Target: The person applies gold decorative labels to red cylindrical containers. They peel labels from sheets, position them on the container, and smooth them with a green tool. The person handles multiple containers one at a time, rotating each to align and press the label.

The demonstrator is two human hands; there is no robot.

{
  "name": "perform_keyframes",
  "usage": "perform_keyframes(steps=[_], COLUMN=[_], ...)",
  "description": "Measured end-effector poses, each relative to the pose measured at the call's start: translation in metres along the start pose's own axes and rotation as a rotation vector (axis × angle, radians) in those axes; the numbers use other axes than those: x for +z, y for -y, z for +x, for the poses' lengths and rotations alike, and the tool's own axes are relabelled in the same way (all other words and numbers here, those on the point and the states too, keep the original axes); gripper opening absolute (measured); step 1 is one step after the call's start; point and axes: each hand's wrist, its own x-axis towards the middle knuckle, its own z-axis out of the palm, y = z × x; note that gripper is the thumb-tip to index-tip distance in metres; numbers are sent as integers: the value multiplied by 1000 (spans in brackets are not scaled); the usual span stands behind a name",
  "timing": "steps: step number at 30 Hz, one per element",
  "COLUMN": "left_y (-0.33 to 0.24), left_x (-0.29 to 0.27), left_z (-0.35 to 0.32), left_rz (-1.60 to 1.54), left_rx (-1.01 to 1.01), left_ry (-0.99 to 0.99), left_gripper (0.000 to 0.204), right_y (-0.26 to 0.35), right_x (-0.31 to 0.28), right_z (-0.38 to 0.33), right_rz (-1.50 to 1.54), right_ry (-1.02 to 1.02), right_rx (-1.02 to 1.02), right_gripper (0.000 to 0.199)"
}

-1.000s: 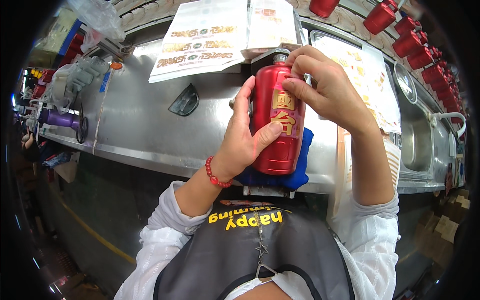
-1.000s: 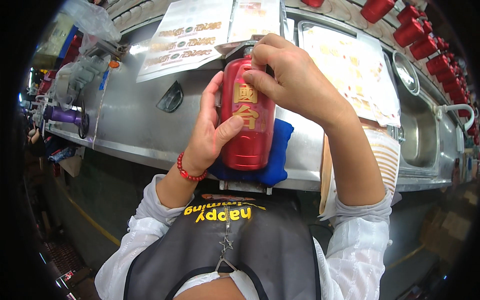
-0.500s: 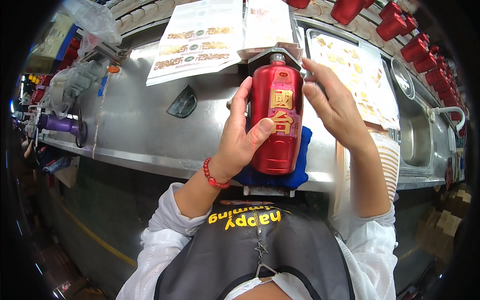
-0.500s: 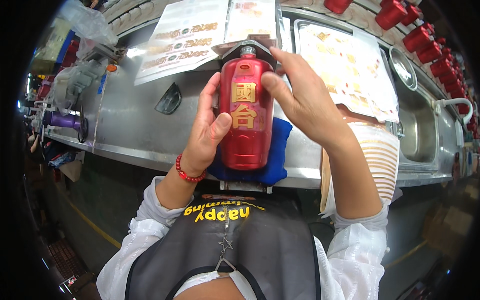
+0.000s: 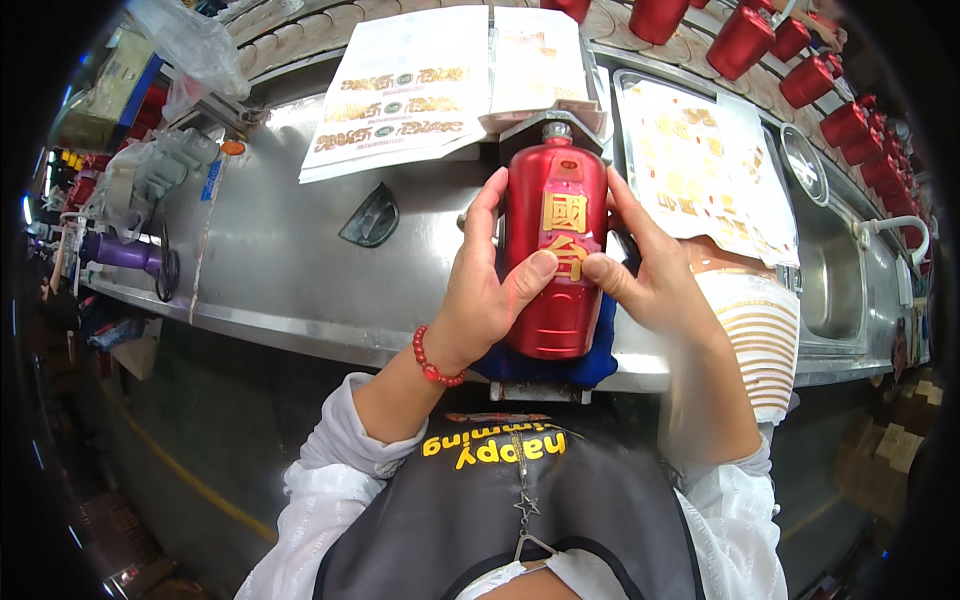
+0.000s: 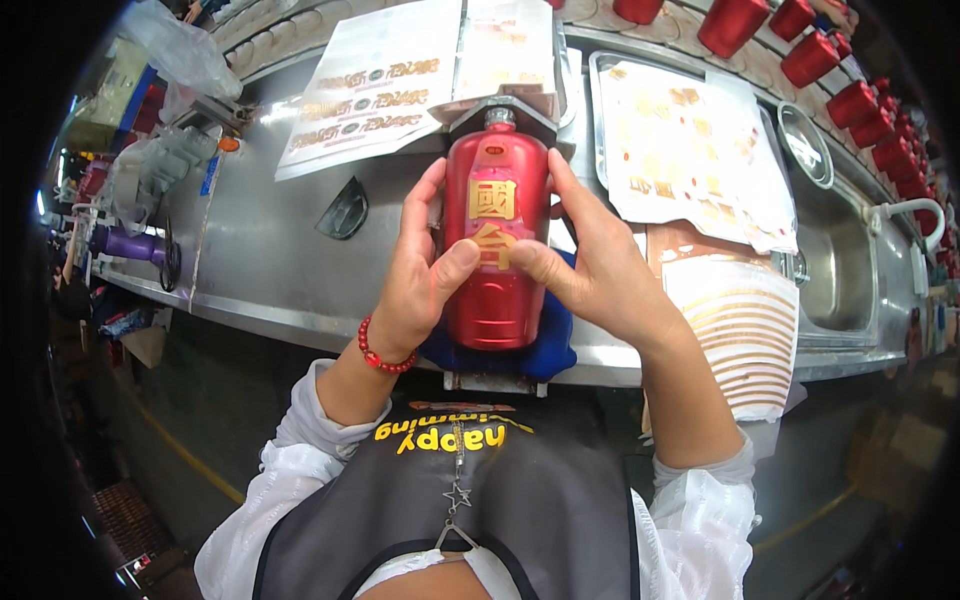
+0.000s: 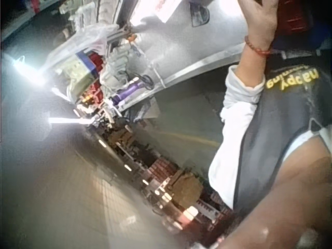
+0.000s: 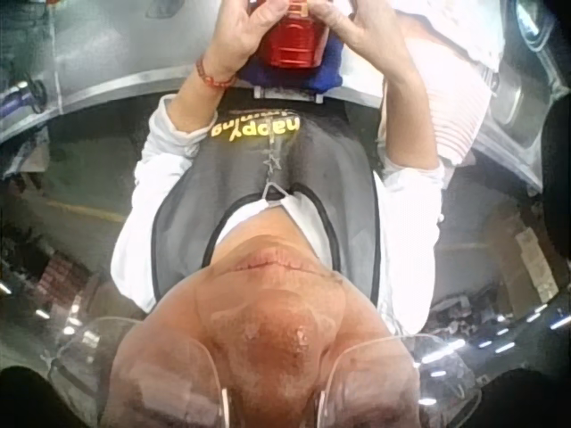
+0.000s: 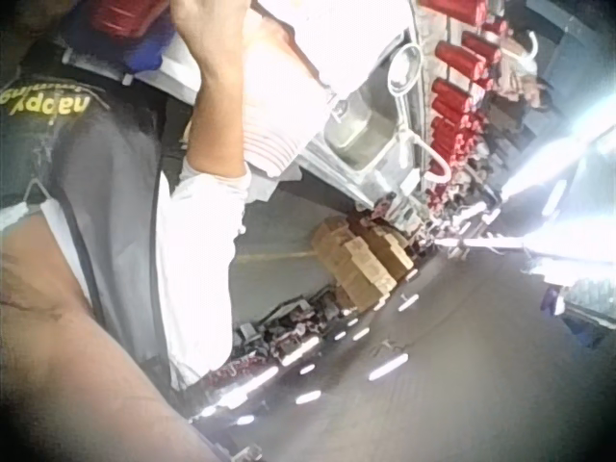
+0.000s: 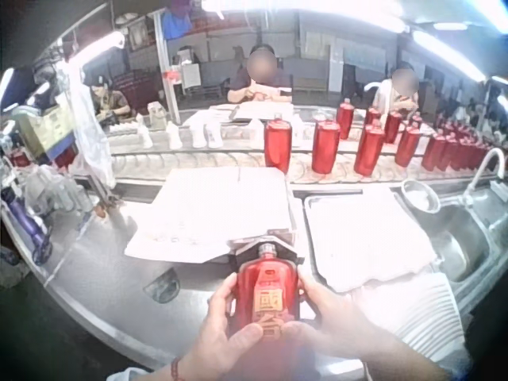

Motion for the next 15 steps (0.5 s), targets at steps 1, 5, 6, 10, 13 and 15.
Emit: perform_keyframes(steps=[1, 5, 6, 10, 13, 15], left_y=[-1, -7, -5, -1, -4, -4], left_x=[0, 1, 2, 4, -1, -1], left_z=[4, 24, 27, 27, 23, 21], left_rz=[-23, -5, 27, -5, -84, -106], left_rx=[-8, 16, 34, 13, -18, -25], left_ry=[-21, -69, -60, -51, -13, 7], left_gripper=[79, 72, 73, 78, 81, 84], right_y=[0, -1, -1, 0, 1, 1], right_x=[2, 3, 2, 0, 1, 2], right_z=[-1, -1, -1, 1, 0, -1], right_rz=[-4, -7, 8, 37, 6, -9], right_ry=[0, -12, -6, 10, 5, -1], right_rx=[0, 23, 26, 27, 30, 31], right_gripper=[91, 92, 92, 92, 91, 91])
